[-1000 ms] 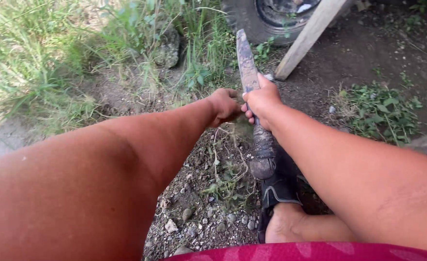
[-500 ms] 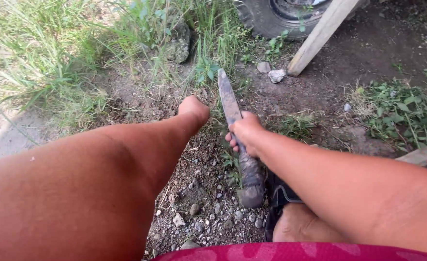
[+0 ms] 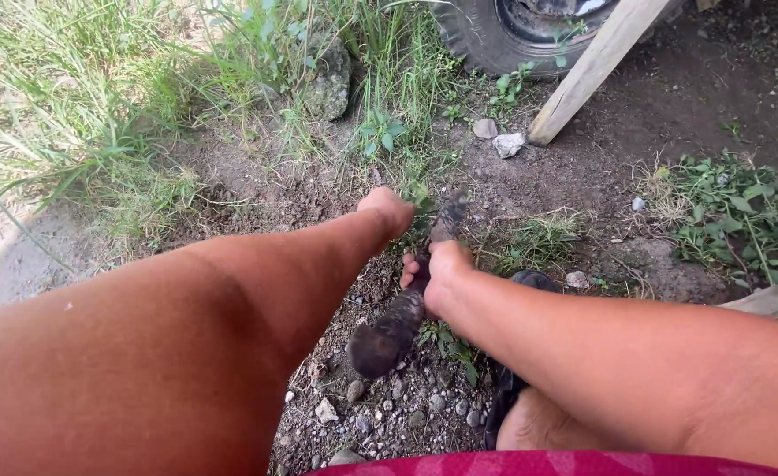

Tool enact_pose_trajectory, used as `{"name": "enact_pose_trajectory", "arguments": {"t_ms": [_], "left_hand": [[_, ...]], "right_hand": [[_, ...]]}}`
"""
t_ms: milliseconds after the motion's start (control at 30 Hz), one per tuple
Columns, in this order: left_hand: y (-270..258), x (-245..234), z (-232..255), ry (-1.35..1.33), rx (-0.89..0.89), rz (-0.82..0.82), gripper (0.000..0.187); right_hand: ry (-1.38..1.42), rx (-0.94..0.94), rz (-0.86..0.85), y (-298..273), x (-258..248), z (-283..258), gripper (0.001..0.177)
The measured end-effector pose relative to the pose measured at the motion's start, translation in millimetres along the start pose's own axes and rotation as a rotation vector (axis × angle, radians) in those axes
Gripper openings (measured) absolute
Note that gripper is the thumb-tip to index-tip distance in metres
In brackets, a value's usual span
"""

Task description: Pulling weeds and digging in the soil using a knife tool.

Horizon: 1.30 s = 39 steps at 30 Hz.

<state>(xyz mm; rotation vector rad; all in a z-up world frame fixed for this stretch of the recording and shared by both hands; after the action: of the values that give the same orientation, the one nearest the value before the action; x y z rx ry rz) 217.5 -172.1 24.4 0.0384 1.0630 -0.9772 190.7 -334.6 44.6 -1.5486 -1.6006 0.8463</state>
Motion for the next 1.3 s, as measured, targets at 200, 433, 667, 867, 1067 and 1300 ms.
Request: {"name": "enact_pose_trajectory", "arguments": {"t_ms": [200,433,667,867,1067,1300], "left_hand": [[-47.1,-23.5,25.2,1.064,0.661,-0.049,0.040],[-62.9,-16.5,-5.6,-0.179,-0.160,-0.119,0.049],[-14.4,34.8,-13.6,-0.038,-0.059,-0.232,0.048],[-52.5,21.7,-8.8,-0.169,-0.181,-0.353,0.039],[-36.1,66.5,-8.0,-0.458,-0.300,-0.425,0.036],[-62.5,90.0,18.2,-0.650,-0.382,-0.473,0.032]], "right_hand": [[0.102,0.058,0.110,3.6,-5.5,4.1,0.018],[-0.173,-0.179,0.282,26.5,-34.5,-18.1,0.020],[-0.331,-0.348,0.544,29.5,-60.0,-43.9,0.013],[-0.433,-0.212,0.363,77.5,-52.7,-14.9,0.015],[-0.389,-0.183,0.268,76.1,-51.3,-18.0,0.018],[-0.148,-0.275,0.348,69.3,-67.9,-65.0,0.025]]}}
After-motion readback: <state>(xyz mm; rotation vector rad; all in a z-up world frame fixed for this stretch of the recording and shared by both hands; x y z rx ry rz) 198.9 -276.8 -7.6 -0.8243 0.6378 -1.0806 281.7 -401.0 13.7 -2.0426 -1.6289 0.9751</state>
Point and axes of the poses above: each hand's wrist, its own y-axis towards the middle knuckle, its own x-axis out of the palm, z = x × y, the point moved 5 cm from there along y, towards the middle knuckle, and after that the axes turned 11 degrees about z, right-handed, at the moved point
